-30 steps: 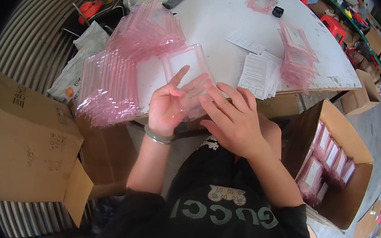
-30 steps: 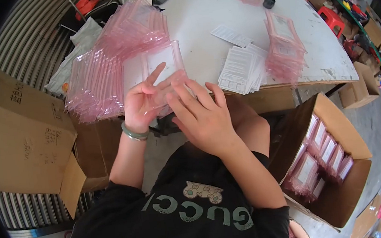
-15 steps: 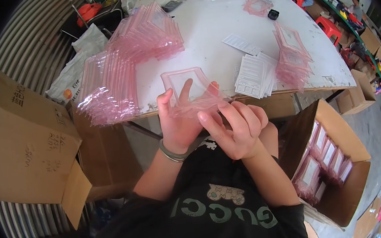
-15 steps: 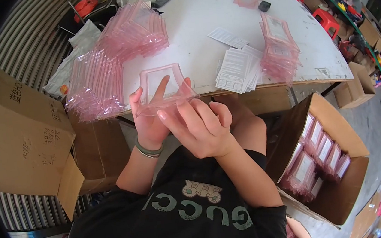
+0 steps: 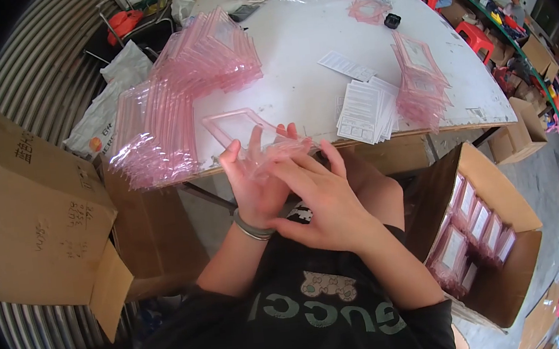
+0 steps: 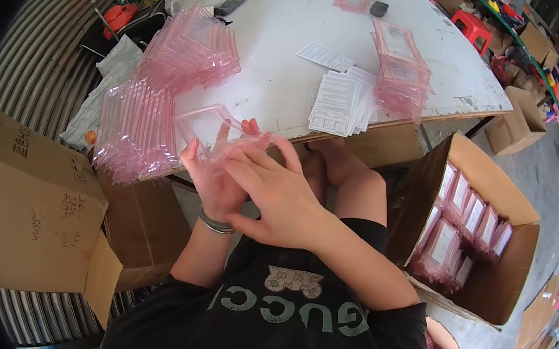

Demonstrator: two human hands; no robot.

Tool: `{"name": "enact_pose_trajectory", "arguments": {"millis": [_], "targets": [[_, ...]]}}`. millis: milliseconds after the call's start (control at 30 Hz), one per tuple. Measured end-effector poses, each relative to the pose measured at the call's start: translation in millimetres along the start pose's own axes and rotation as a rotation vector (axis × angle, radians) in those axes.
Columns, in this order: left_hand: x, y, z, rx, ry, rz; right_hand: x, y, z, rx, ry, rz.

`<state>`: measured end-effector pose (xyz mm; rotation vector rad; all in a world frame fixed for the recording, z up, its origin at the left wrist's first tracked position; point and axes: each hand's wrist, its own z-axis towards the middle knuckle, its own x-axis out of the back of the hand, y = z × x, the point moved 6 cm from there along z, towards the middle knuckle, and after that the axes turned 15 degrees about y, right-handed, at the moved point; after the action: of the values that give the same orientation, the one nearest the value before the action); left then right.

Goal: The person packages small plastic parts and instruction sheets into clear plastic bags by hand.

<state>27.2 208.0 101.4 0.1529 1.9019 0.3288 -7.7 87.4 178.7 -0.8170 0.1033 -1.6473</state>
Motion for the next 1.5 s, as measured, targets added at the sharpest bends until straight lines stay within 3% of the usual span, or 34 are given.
{"name": "enact_pose_trajectory", "arguments": {"millis": [167, 200, 267, 300, 400, 467, 567, 667, 767, 900, 967, 1100, 1167, 1400, 1500], "targets": [[8, 5, 10, -0.033, -0.114, 0.086, -13, 16, 6, -0.062, -0.024, -0.067], [3, 7, 13, -0.044, -0.151, 0.106, -18, 22, 7, -0.137, -0.138, -0.032], [6, 2, 10, -0.108, 0.012, 0.210, -25, 32, 3, -0.288, -0.374, 0.042], [10, 2, 5, -0.148, 0.106, 0.253, -24, 32, 1, -0.247, -0.347, 0.041], [-7, 2, 5, -0.151, -0.072, 0.287, -20, 28, -4, -0.149, -0.222, -0.033], [-6, -1, 9, -0.200, -0.064, 0.304, -20, 22, -1, -0.104, -0.094, -0.172], [-5, 2, 12, -0.220, -0.090, 0.377, -29, 36, -4, -0.261, -0.302, 0.021], [-2, 11, 14, -0.250, -0.179, 0.434, -30, 33, -7, -0.089, -0.275, 0.060], [-5, 10, 20, -0.226, -0.329, 0.362, -34, 39, -7, -0.143, -0.325, 0.009], [-3, 13, 23, -0.198, -0.341, 0.317, -40, 32, 0, -0.135, -0.246, -0.102], [3, 19, 27, -0.213, -0.243, 0.358, -46, 34, 3, -0.162, -0.236, -0.074], [-9, 26, 15, -0.300, -0.164, 0.396, -45, 27, 5, -0.026, -0.103, -0.219], [-16, 29, 14, -0.274, -0.284, 0.306, -47, 24, 9, 0.054, -0.042, -0.276], [-18, 38, 15, -0.210, -0.588, 0.200, -52, 33, 10, -0.081, -0.168, -0.151], [-9, 36, 22, -0.201, -0.500, 0.208, -54, 35, 13, -0.104, -0.129, -0.133]]}}
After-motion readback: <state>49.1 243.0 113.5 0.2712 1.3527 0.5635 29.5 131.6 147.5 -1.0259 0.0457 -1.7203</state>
